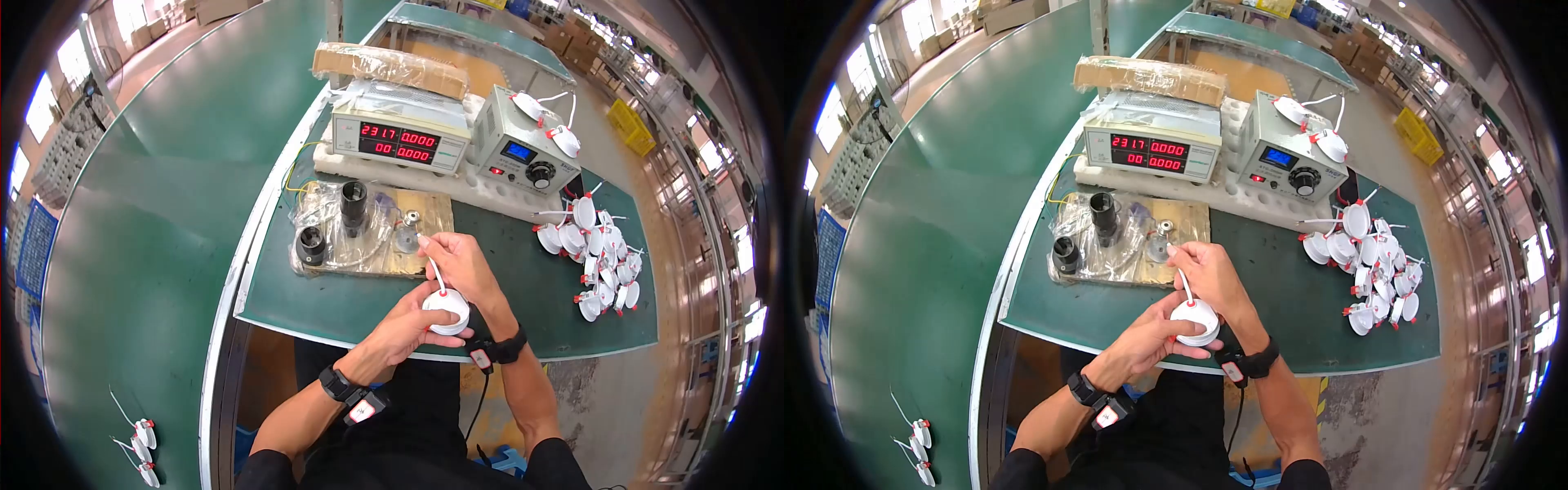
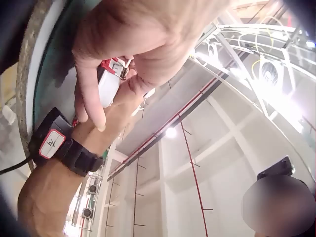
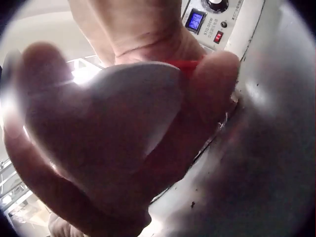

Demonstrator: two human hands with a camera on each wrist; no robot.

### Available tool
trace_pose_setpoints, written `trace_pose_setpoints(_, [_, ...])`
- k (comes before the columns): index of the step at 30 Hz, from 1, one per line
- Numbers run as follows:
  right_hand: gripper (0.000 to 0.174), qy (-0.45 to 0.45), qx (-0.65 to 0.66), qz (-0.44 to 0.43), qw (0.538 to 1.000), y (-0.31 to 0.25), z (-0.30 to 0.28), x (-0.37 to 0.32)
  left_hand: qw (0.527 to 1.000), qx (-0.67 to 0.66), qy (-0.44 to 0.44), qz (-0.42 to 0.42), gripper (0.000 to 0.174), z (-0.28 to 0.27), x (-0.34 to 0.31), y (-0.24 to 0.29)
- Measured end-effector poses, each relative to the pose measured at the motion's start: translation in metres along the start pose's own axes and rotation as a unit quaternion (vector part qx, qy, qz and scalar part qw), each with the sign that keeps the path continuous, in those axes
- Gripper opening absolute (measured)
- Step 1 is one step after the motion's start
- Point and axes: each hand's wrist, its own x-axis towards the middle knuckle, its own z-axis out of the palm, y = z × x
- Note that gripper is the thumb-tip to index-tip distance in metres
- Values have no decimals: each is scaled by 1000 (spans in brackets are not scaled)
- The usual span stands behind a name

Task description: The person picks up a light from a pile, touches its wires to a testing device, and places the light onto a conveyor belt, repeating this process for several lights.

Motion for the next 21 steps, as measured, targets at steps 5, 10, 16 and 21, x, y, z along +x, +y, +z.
trace_pose_setpoints(5, [31, -23, -27, 1, 999, 8, -3, 12, 999, 3, -30, -35, 49, -9, 4, 13])
trace_pose_setpoints(10, [31, -1, -45, -12, 999, 9, 1, 16, 999, 5, -24, -29, 49, -12, 10, 12])
trace_pose_setpoints(16, [34, 6, -25, -9, 1000, 8, 2, 17, 999, 9, -16, -31, 44, -9, 5, 15])
trace_pose_setpoints(21, [34, 8, -23, -7, 1000, 9, 1, 18, 999, 26, -3, -26, 48, -4, 7, 19])
